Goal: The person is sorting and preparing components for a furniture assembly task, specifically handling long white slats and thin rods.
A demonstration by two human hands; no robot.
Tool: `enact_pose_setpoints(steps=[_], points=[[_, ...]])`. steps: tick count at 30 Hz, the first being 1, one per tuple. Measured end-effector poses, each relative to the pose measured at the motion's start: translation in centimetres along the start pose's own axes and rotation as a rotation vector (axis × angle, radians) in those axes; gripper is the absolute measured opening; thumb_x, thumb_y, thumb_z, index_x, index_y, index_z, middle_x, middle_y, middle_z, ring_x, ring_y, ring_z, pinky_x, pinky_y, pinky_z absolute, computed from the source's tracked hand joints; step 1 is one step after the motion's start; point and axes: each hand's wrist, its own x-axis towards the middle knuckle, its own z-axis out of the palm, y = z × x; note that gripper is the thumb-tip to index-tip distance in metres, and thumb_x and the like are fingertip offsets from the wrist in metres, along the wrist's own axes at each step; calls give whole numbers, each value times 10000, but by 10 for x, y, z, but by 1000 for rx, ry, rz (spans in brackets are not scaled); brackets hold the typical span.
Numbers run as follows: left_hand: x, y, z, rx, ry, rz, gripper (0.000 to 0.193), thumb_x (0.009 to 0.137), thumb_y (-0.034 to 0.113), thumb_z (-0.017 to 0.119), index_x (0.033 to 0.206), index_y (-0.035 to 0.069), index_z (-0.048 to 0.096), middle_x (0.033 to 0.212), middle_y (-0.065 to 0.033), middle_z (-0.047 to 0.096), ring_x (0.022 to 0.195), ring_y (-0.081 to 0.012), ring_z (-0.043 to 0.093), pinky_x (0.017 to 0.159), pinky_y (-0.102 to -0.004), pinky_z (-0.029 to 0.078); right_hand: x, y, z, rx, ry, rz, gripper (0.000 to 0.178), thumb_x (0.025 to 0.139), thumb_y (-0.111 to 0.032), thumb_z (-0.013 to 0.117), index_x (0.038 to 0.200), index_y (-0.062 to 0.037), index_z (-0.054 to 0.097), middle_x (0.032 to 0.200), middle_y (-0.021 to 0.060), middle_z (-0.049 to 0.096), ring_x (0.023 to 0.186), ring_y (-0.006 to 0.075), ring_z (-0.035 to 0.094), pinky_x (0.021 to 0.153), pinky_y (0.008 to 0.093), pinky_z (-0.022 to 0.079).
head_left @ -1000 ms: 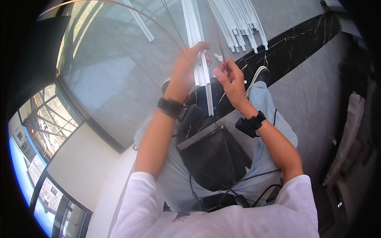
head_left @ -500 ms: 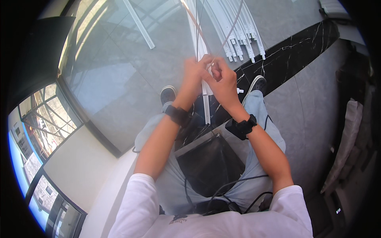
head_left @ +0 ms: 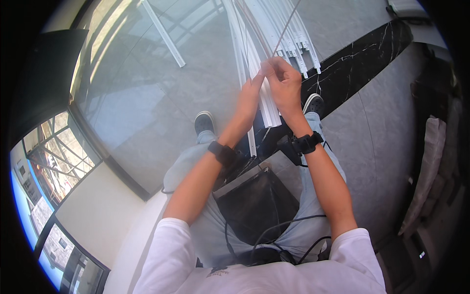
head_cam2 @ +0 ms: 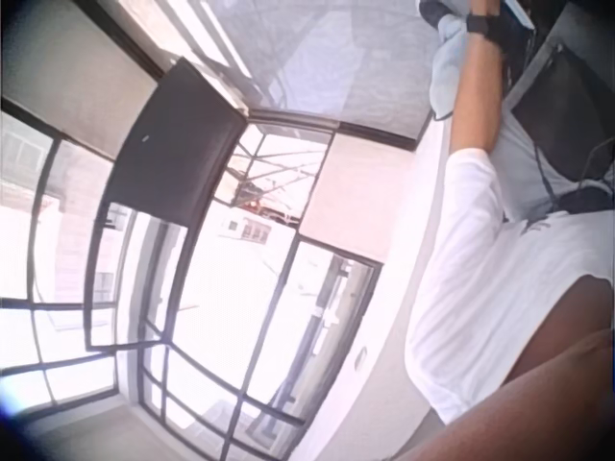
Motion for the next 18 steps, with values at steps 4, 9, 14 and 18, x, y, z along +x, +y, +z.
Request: enact_pose_setpoints(steps=[4,9,14,18], points=[[1,-3,11,-129,75,93,487,941,620,417,883,160,564,623,78,475,511,-57,393,486,-235,224,2,-1,1,9,10,13,240,934,-217,677,877,13,640,655,-5,590,622,31,497,557,228,401],[-15,20,15,-269,-58,-5,500,934,626,434,918,150,589,656,69,511,561,-40,447,513,-226,266,3,-1,-5,-100,2,14,266,956,-250,643,908,11,646,656,20,596,618,48,505,556,248,410],[-14,27,-4,-324,-162,121,511,900,549,578,1113,87,535,848,12,564,713,-68,555,598,-228,436,-11,-28,-4,-295,-12,-16,286,1010,-223,493,1063,14,644,696,110,638,621,138,584,586,308,453],[-8,30,0,-339,-110,140,571,891,530,625,1178,54,495,851,-19,580,689,-76,573,560,-214,475,-32,-60,-15,-187,-42,166,237,1010,-153,448,1070,4,615,683,73,577,596,106,512,568,281,413]])
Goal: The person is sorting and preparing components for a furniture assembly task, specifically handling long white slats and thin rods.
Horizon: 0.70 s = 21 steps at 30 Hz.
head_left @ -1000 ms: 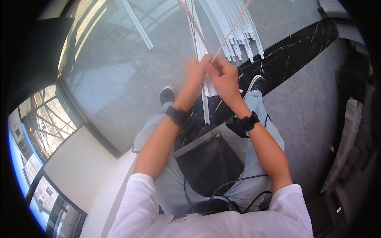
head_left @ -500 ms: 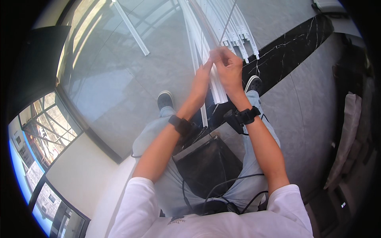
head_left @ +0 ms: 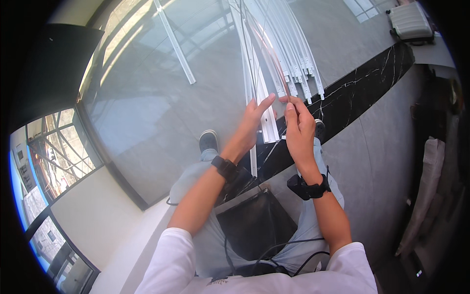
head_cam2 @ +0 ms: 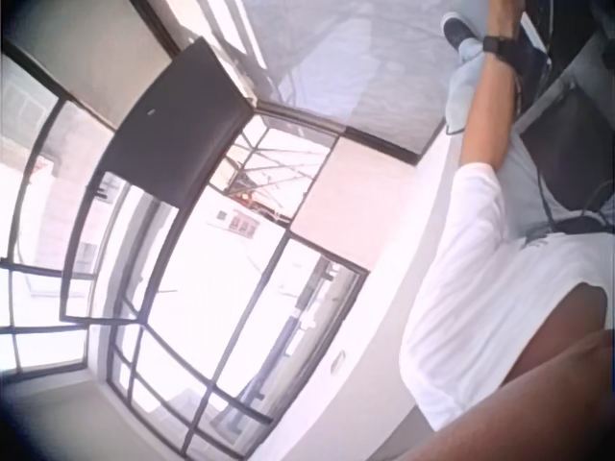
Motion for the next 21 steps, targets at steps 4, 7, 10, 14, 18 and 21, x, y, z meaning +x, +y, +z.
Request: enact_pose_setpoints(steps=[4,7,10,14,18,21], points=[[0,3,-8,-100,-142,-2,728,901,710,470,1200,46,483,821,-42,598,605,-80,546,519,-204,442,-25,12,14,190,-95,-9,184,1024,-137,437,1051,-19,575,667,3,499,576,66,457,519,245,370],[-3,8,-10,-78,-82,43,842,874,797,364,1226,40,477,824,-54,604,604,-88,551,511,-210,445,-53,12,27,241,-114,37,182,1033,-136,428,1057,-14,561,684,23,528,579,70,494,523,245,411],[1,6,-6,-144,-119,27,903,864,822,315,1289,39,457,852,-54,608,624,-91,562,519,-214,455,-72,28,34,236,-145,71,183,1038,-130,420,1055,-4,551,709,44,564,586,78,530,540,242,456],[-3,14,-5,-105,-136,62,797,919,729,379,1314,41,450,864,-38,604,679,-82,569,538,-224,462,-90,76,47,188,-154,134,179,1033,-105,412,1016,12,546,757,89,628,633,137,615,580,287,504],[-1,15,-4,100,-100,23,614,955,599,495,1232,52,489,838,-20,594,712,-67,547,573,-224,456,-104,130,55,16,-200,53,185,999,-105,440,945,12,572,780,166,667,706,323,676,655,397,522],[6,5,-6,105,-7,-14,557,971,578,484,1170,58,496,826,-11,589,696,-62,525,579,-226,447,-110,166,45,-218,-484,216,184,963,-123,479,897,-5,603,788,197,664,784,409,650,709,428,516]])
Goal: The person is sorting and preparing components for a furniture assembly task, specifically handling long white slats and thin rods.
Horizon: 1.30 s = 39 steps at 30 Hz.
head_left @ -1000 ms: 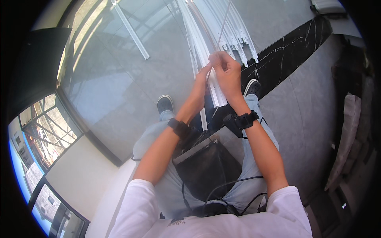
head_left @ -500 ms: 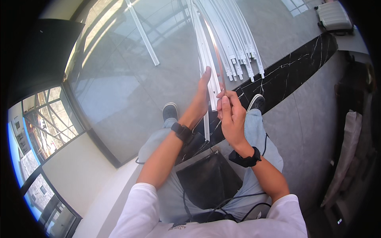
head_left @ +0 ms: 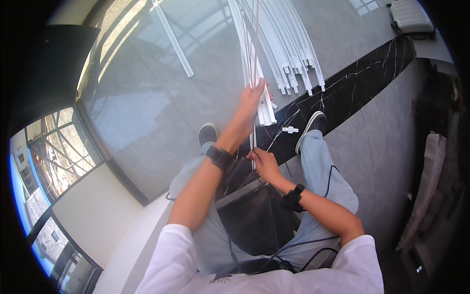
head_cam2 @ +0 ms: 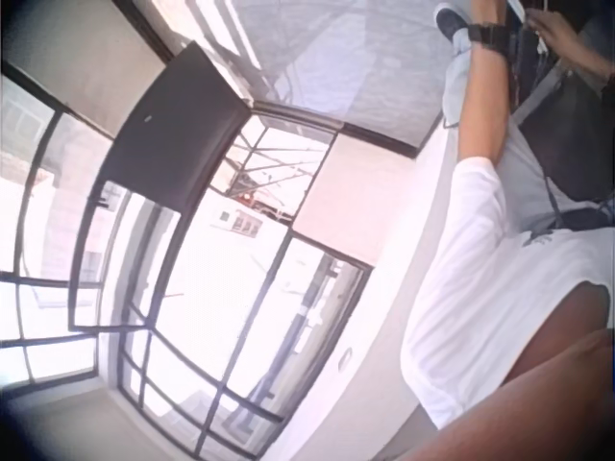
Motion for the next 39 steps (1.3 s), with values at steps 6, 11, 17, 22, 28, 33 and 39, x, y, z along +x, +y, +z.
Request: enact_pose_setpoints(steps=[6,11,17,22,28,33,39], points=[[-1,-4,-15,-55,154,-13,523,1019,523,411,1049,16,537,730,-26,578,649,-77,533,564,-220,449,19,11,-16,-48,-322,-24,202,905,-150,544,974,-20,682,802,175,692,801,342,685,757,432,516],[-5,11,-31,-41,190,56,491,1032,439,419,1105,-33,537,745,-41,590,628,-83,546,511,-220,452,23,95,-22,-257,-791,106,289,850,-202,615,1059,-19,696,969,125,731,898,285,699,827,394,526],[-31,33,-55,-49,194,16,443,1042,406,407,1095,-15,533,736,-24,570,519,-46,478,432,-201,405,36,215,49,-719,-418,498,468,788,-312,693,1157,-26,657,1148,196,675,1042,344,666,878,456,539],[-77,42,-68,-133,159,-70,424,1054,422,382,1057,16,504,670,14,481,491,-16,385,413,-147,329,92,218,103,-472,38,700,607,709,-455,783,1121,-35,634,1202,200,614,1130,385,598,884,503,522],[-107,62,-81,-205,289,-73,408,1074,393,323,981,38,502,582,23,395,546,-39,301,402,-172,221,113,210,144,-551,259,428,443,746,-278,772,1030,-9,563,1038,180,611,974,378,634,791,488,535],[-105,59,-81,-205,189,-131,410,1068,426,326,992,63,500,664,-11,479,528,-45,357,462,-166,327,111,201,139,-333,414,282,376,778,-217,710,997,10,505,995,226,533,887,456,609,750,530,507],[-102,60,-86,-250,151,-42,426,1054,454,362,1006,58,511,700,-4,522,516,-36,436,455,-179,398,126,168,114,-282,347,-5,390,745,-203,732,989,9,514,962,232,543,872,473,596,736,534,489]])
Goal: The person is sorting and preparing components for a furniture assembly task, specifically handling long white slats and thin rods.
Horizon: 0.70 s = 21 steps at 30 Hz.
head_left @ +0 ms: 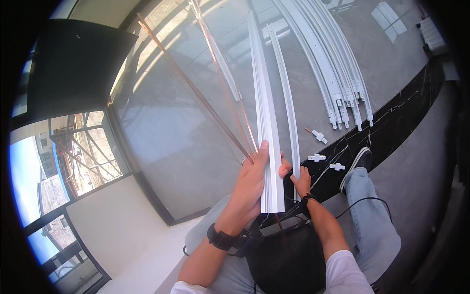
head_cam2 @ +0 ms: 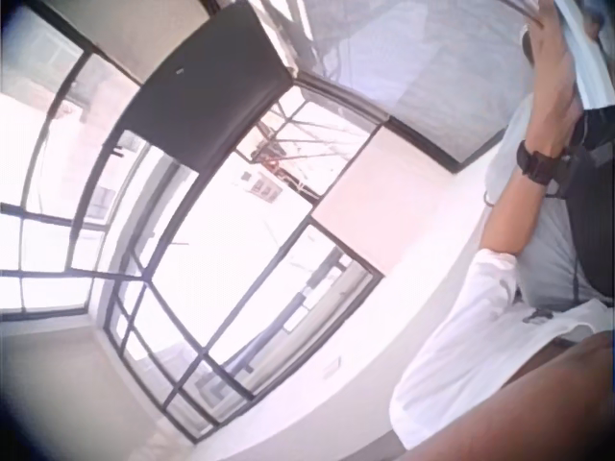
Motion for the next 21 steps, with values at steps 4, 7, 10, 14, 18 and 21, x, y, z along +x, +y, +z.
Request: enact_pose_setpoints(steps=[4,7,10,14,18,21], points=[[-1,8,2,-3,-19,61,421,1045,463,382,1000,65,512,708,2,548,518,-44,483,453,-191,440,24,-11,-1,142,-102,37,447,732,-207,752,1060,11,541,999,260,590,938,469,594,811,509,490],[10,3,-2,-90,-74,63,426,1043,461,396,996,48,493,732,-42,580,583,-98,548,518,-239,461,31,0,10,55,-5,-11,508,743,-205,765,1134,21,534,1132,288,598,1034,464,586,852,481,493],[26,-16,-14,-116,-73,126,396,1048,442,390,988,61,480,732,-32,571,574,-86,544,509,-249,472,43,-26,21,78,-146,-128,497,752,-204,754,1148,9,542,1122,275,606,1023,446,596,847,472,497],[30,-17,-9,-132,-13,116,377,1050,427,392,957,72,479,731,-28,563,581,-85,538,516,-270,482,68,-51,20,94,-326,-256,485,764,-203,738,1167,-6,552,1109,258,616,1008,422,609,841,459,502],[32,-6,-6,-140,-46,96,369,1049,416,404,957,71,496,736,-29,564,619,-82,524,540,-243,460,138,-84,19,84,-478,-336,474,777,-201,722,1185,-22,563,1096,241,627,992,398,622,835,446,507],[38,-16,1,-156,-61,80,374,1045,422,410,970,65,496,735,-30,563,622,-83,526,534,-240,452,182,-110,3,61,-568,-374,467,786,-200,711,1199,-33,570,1086,229,634,981,380,632,830,436,511]])
